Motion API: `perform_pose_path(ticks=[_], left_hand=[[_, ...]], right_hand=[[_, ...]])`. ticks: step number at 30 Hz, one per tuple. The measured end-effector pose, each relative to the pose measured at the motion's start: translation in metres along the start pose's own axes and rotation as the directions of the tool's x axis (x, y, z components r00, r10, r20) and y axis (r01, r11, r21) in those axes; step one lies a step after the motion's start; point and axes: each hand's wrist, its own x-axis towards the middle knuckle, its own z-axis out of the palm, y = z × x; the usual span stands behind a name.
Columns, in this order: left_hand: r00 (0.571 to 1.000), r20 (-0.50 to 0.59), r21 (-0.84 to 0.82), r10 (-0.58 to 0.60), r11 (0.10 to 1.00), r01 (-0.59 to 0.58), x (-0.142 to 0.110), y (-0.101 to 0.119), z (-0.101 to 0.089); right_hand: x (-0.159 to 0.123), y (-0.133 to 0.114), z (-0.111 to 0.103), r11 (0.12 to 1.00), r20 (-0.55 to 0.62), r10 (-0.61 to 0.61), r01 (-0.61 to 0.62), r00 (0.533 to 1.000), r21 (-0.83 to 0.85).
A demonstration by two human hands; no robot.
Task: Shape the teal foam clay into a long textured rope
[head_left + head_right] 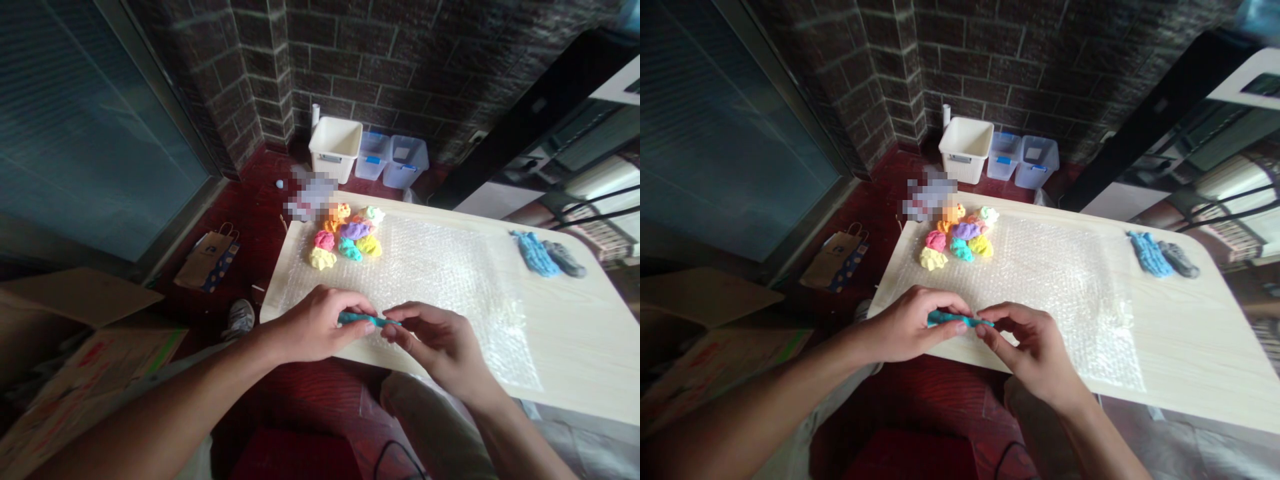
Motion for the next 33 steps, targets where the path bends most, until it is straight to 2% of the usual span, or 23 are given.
perform_pose_path(ticks=[3,13,19,24,27,33], left_hand=[[1.000,-0.024,-0.036,-0.014,0.999,0.013,-0.0002,-0.0034,0.0016],[0.999,-0.047,0.009,0.026,1.000,-0.026,0.0000,-0.0029,0.0042],[0.999,-0.025,0.091,0.048,0.995,-0.045,-0.0005,-0.0050,0.0059],[0.996,0.088,0.126,-0.018,0.992,0.007,0.0015,-0.0044,-0.0006],[0.999,0.053,0.100,-0.009,0.995,0.004,0.0031,-0.0035,-0.0020],[1.000,0.020,0.094,0.000,0.996,-0.002,0.0024,-0.0021,-0.0007]], right_hand=[[0.0000,0.0010,0.0007,0.999,0.017,-0.033,0.034,0.999,-0.033],[-0.0001,-0.0008,0.0051,0.993,0.042,-0.074,0.077,0.996,-0.093],[0.0022,0.0023,0.0036,0.978,0.063,-0.089,0.100,0.994,-0.183],[0.0023,0.0031,0.0047,0.994,0.023,-0.068,0.070,0.997,-0.079],[0.0011,0.0022,0.0069,0.999,0.022,-0.026,0.027,0.999,-0.018],[-0.0010,-0.0014,0.0049,0.999,0.028,0.001,0.001,1.000,-0.052]])
